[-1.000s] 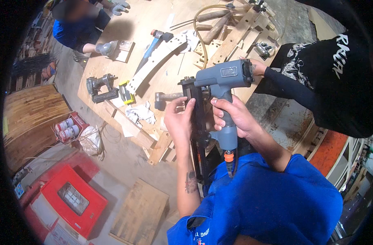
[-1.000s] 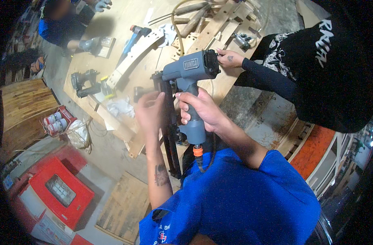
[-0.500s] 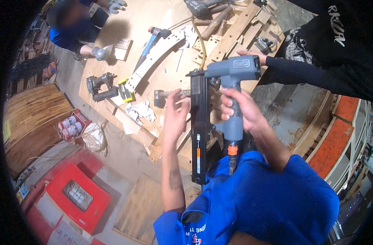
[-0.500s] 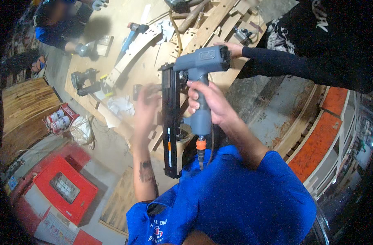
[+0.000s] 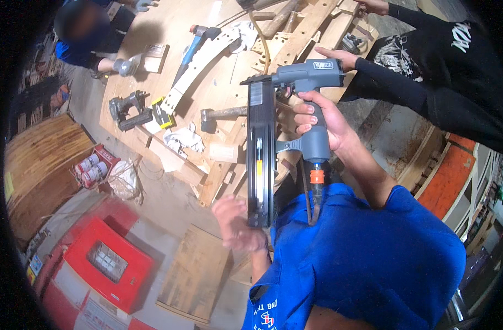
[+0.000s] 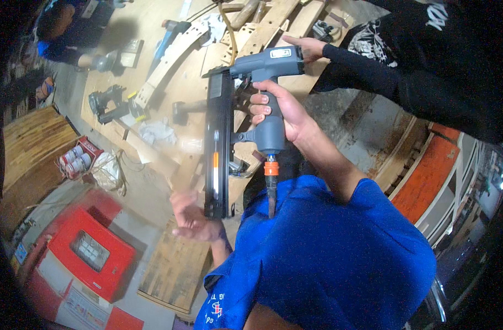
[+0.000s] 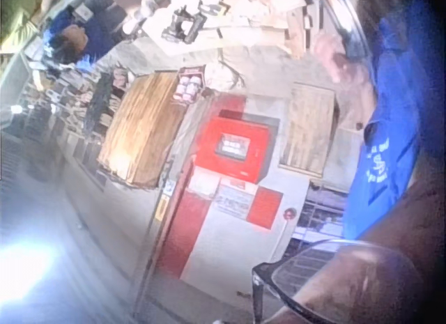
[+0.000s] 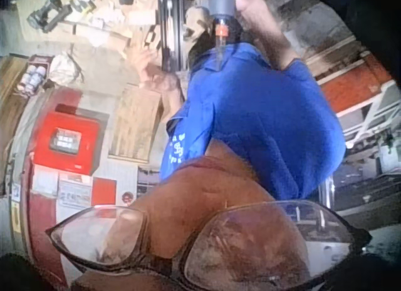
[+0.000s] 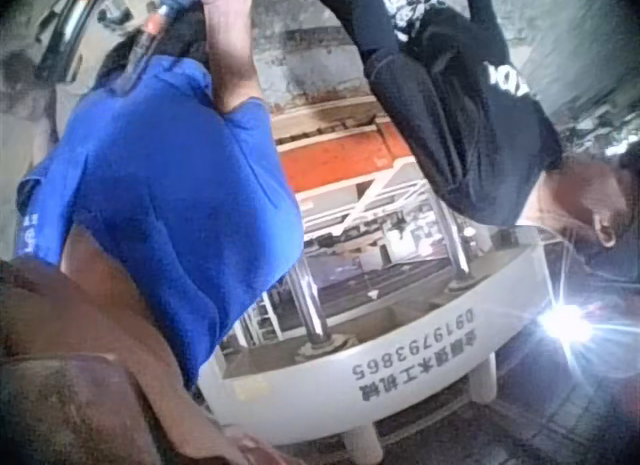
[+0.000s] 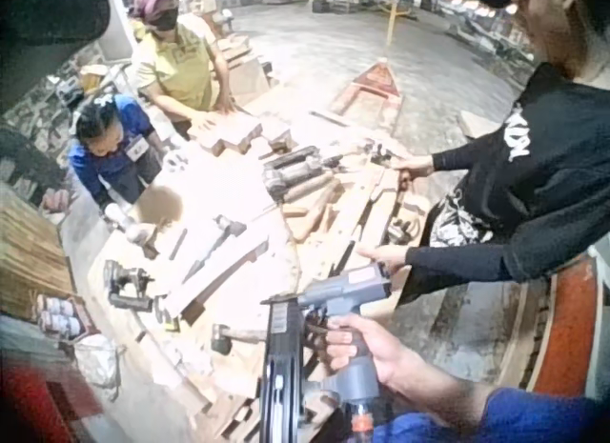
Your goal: The person assembles small wooden pieces on a workbench using a pneumatic nail gun. They pick up pieces, align them, and fasten them together, repeating the process for multiple units.
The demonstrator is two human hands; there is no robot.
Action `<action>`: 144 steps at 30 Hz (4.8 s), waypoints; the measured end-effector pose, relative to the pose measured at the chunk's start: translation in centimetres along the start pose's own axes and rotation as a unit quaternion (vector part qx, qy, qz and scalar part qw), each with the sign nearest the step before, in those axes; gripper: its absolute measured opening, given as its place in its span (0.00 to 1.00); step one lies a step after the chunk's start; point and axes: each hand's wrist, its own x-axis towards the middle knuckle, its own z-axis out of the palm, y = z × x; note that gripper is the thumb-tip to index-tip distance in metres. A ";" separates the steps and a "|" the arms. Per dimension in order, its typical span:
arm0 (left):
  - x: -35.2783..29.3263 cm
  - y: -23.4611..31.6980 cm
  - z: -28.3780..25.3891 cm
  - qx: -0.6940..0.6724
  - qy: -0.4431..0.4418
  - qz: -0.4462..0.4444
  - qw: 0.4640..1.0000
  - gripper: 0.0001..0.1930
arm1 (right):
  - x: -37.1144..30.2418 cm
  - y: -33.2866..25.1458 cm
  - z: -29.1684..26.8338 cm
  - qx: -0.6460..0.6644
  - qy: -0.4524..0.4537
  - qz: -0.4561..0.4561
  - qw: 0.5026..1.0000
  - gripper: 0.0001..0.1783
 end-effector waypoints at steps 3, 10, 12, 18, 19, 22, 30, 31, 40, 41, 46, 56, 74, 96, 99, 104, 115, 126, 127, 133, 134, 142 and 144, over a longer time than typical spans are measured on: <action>0.9 0.6 1.3 0.096 -0.016 0.073 0.993 0.36 | -0.2 2.2 0.7 -0.041 -0.063 0.042 0.996 0.14; 0.2 1.0 -1.0 0.125 0.082 0.103 0.983 0.33 | -1.2 6.1 3.1 -0.109 -0.090 0.025 0.990 0.10; 0.1 1.4 -1.6 0.132 0.100 0.113 0.980 0.32 | -1.9 7.6 3.6 -0.132 -0.100 0.028 0.986 0.11; -0.8 1.4 -3.9 0.165 0.138 0.138 0.967 0.29 | -3.3 11.7 3.6 -0.175 -0.092 0.040 0.979 0.18; -1.2 1.2 -4.4 0.171 0.136 0.145 0.965 0.28 | -3.5 12.1 3.4 -0.186 -0.106 0.045 0.976 0.16; -2.0 0.8 -5.2 0.154 0.141 0.168 0.963 0.25 | -4.4 12.6 3.3 -0.213 -0.125 0.061 0.967 0.13; -3.8 -6.3 0.4 0.003 0.028 0.059 0.998 0.07 | -10.5 12.4 6.4 -0.568 0.144 -0.209 0.783 0.12; -4.9 -8.5 -0.2 0.055 0.007 0.054 0.997 0.07 | -11.2 12.6 5.8 -0.632 0.193 -0.227 0.715 0.11; -7.3 -20.3 -4.8 0.269 -0.020 -0.010 0.963 0.07 | -9.2 11.6 -2.4 -0.788 0.319 -0.120 0.513 0.05; -7.0 -20.0 -4.5 0.269 -0.028 -0.008 0.963 0.07 | -9.0 11.4 -2.9 -0.789 0.319 -0.116 0.512 0.05; -5.6 -19.6 -3.3 0.308 -0.088 0.006 0.947 0.06 | -8.1 10.4 -5.0 -0.775 0.317 -0.113 0.535 0.07; -11.0 -17.5 -3.6 0.197 0.005 -0.265 0.944 0.10 | -7.8 8.5 0.1 -0.770 0.341 -0.137 0.521 0.13; -9.7 -27.9 -5.5 0.389 -0.069 0.094 0.914 0.17 | -5.9 8.3 3.5 -0.878 0.327 0.047 0.347 0.12; -1.0 -24.0 -0.9 0.339 -0.002 -0.114 0.934 0.63 | -7.4 8.3 -3.7 -0.874 0.217 -0.017 0.435 0.19; -1.2 -24.0 -0.7 0.344 -0.009 -0.145 0.928 0.63 | -7.6 7.7 -3.7 -0.879 0.190 -0.037 0.435 0.19; -2.0 -22.8 -1.6 0.138 0.066 -0.151 0.977 0.63 | -8.2 7.0 -4.1 -0.882 0.167 -0.073 0.435 0.19; -8.0 -17.2 -9.0 -0.139 0.236 -0.202 0.940 0.52 | -7.9 7.8 -4.2 -0.877 0.155 -0.006 0.454 0.21; -7.8 -18.4 -8.6 0.218 0.223 -0.400 0.862 0.47 | -8.1 10.2 -3.4 -0.907 0.086 0.014 0.412 0.22; -7.2 -18.5 -8.3 0.254 0.206 -0.398 0.857 0.48 | -8.2 10.2 -3.4 -0.909 0.098 0.030 0.403 0.21; -5.2 -20.4 -6.7 0.339 0.180 -0.412 0.826 0.55 | -8.1 9.9 -3.3 -0.915 0.089 0.009 0.394 0.19; -5.5 -20.9 -6.5 0.347 0.197 -0.383 0.833 0.51 | -8.0 9.8 -3.3 -0.913 0.092 0.008 0.397 0.19; -11.8 -23.7 -9.9 0.248 0.175 -0.294 0.907 0.31 | -7.1 9.3 -3.1 -0.900 0.158 0.041 0.405 0.20; -13.1 -24.7 -10.0 0.338 0.089 -0.231 0.908 0.26 | -6.9 9.4 -2.9 -0.896 0.173 0.056 0.404 0.20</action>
